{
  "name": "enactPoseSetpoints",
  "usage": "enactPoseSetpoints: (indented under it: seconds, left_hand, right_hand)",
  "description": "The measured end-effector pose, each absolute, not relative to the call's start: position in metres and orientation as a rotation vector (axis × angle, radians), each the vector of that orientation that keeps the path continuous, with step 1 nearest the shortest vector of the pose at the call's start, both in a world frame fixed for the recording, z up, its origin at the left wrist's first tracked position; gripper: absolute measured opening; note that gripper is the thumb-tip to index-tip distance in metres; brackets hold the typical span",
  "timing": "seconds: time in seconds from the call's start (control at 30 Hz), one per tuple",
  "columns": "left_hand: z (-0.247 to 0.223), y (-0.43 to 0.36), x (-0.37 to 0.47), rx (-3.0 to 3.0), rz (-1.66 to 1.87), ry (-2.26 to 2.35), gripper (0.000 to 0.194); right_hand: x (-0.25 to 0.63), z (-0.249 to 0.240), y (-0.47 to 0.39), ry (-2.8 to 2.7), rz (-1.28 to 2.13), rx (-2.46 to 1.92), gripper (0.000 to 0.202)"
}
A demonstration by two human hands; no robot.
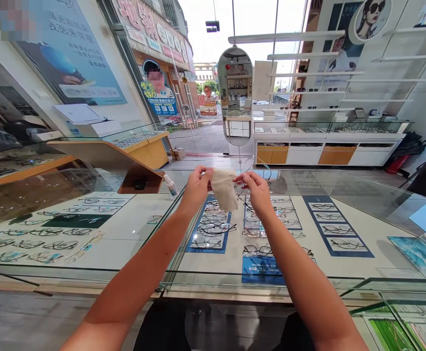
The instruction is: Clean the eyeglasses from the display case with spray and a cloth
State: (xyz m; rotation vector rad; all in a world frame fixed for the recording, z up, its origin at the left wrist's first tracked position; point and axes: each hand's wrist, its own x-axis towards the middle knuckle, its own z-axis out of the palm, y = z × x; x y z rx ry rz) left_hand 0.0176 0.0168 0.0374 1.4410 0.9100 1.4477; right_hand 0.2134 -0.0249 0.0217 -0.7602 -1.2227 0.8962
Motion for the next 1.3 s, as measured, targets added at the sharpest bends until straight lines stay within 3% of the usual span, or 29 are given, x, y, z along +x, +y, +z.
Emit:
enactPoseSetpoints:
  seconds: [0.17, 0.4, 0.83, 1.07, 1.3]
  left_hand:
    - [0.029, 0.012, 0.018, 1.426, 1.544, 0.812, 0.057]
    - [0.015, 0.006, 0.017, 1.481, 1.583, 0.834, 0.055]
    - [0.021, 0.007, 0.019, 1.325, 1.353, 0.572, 0.046]
    - [0.022, 0.0, 0.019, 1.43, 1.419, 0.643, 0.025]
    - [0.024, -0.002, 0.021, 1.297, 1.417, 0.512, 0.054]
  right_hand:
    - [0.208, 0.021, -0.028, -1.384, 0.949, -0.793, 0.033]
    - [0.2, 0.019, -0.031, -1.499, 0.935, -0.815, 0.034]
    - [0.2, 0.011, -0.027, -1.574, 1.055, -0.73, 0.031]
    - [0.2, 0.009, -0.027, -1.558, 1.256, -0.593, 0.028]
    - [0.197, 0.011, -0.031, -1.554, 1.329, -0.52, 0.027]
